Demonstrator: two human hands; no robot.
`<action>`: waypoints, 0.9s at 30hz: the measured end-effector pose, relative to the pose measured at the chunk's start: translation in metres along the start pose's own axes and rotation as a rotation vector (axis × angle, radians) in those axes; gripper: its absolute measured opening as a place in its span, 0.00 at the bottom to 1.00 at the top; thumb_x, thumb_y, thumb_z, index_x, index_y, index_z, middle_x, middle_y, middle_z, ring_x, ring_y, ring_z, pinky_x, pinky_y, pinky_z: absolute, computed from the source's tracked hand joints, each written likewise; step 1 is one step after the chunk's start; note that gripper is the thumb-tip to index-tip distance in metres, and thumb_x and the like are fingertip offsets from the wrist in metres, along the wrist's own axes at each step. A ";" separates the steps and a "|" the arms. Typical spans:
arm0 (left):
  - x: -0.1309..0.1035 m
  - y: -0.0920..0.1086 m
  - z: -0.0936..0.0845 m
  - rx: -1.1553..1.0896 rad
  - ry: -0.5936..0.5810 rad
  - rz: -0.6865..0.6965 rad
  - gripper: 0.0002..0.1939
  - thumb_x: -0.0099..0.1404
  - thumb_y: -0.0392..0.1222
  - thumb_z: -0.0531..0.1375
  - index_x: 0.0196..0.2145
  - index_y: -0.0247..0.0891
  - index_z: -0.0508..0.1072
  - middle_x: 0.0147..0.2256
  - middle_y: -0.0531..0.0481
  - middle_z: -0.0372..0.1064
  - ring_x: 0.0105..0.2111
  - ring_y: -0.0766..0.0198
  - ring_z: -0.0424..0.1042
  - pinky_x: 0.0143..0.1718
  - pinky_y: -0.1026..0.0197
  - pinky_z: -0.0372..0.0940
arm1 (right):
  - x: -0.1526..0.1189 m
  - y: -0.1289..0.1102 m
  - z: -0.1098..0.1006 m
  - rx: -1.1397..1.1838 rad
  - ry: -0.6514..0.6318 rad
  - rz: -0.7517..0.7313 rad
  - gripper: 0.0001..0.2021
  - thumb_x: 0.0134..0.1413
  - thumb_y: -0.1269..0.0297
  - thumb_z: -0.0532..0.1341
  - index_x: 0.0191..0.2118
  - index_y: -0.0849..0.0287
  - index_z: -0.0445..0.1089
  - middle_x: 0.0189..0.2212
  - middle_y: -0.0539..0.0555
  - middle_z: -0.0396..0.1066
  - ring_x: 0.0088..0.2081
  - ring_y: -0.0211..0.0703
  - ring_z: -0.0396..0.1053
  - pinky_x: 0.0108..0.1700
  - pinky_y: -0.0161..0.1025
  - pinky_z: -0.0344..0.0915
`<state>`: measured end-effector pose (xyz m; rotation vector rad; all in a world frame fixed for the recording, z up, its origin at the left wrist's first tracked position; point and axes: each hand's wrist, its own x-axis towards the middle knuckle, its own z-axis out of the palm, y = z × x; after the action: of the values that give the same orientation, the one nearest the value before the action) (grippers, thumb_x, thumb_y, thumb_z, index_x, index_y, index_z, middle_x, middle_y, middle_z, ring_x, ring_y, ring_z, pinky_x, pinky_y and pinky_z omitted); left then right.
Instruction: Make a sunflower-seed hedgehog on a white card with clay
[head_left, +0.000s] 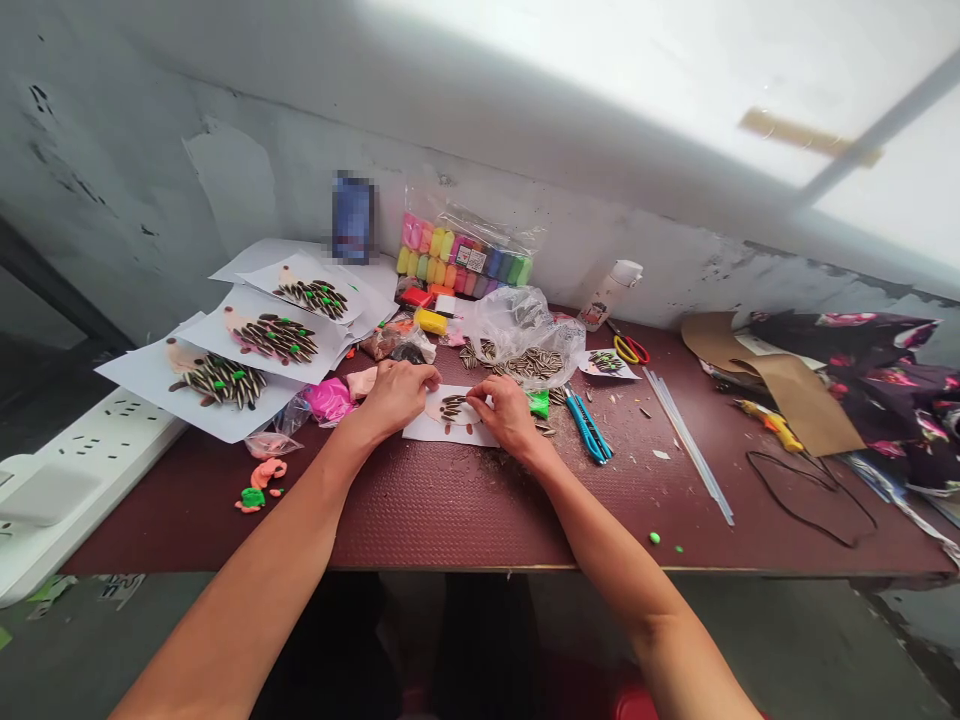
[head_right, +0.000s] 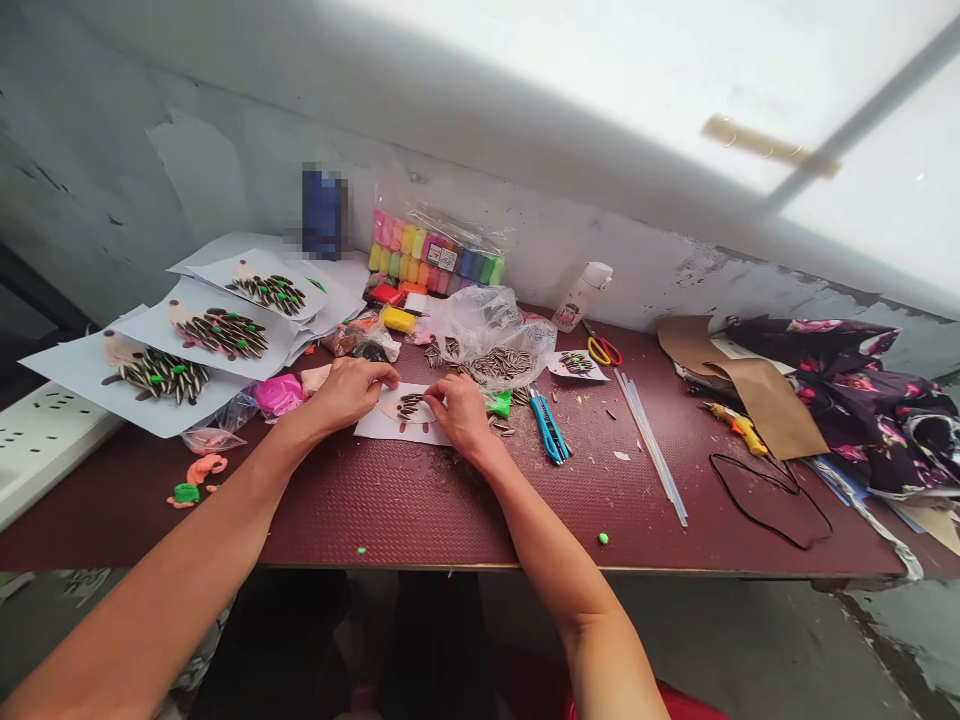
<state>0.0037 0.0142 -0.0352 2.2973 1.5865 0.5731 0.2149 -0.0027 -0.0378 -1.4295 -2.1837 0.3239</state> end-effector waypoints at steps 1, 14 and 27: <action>0.000 0.000 0.000 -0.003 -0.001 -0.002 0.19 0.62 0.31 0.52 0.41 0.44 0.80 0.42 0.49 0.81 0.46 0.53 0.76 0.55 0.50 0.58 | 0.000 0.000 0.000 -0.004 0.000 -0.002 0.05 0.60 0.71 0.64 0.33 0.57 0.78 0.32 0.53 0.74 0.38 0.43 0.67 0.45 0.40 0.61; 0.000 0.001 -0.001 -0.002 -0.001 -0.002 0.19 0.62 0.30 0.52 0.41 0.44 0.80 0.43 0.49 0.81 0.45 0.54 0.76 0.55 0.51 0.58 | -0.001 -0.003 0.001 -0.085 -0.043 -0.015 0.06 0.61 0.71 0.63 0.34 0.58 0.77 0.32 0.54 0.74 0.39 0.45 0.66 0.45 0.40 0.61; 0.000 0.000 0.000 -0.003 0.003 0.003 0.19 0.62 0.29 0.52 0.40 0.44 0.80 0.42 0.50 0.81 0.45 0.54 0.76 0.54 0.51 0.58 | -0.001 -0.001 0.003 0.000 -0.011 -0.006 0.04 0.57 0.72 0.65 0.32 0.58 0.75 0.31 0.52 0.73 0.36 0.42 0.65 0.43 0.38 0.59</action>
<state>0.0038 0.0138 -0.0353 2.2988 1.5827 0.5796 0.2125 -0.0034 -0.0402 -1.4244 -2.1959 0.3302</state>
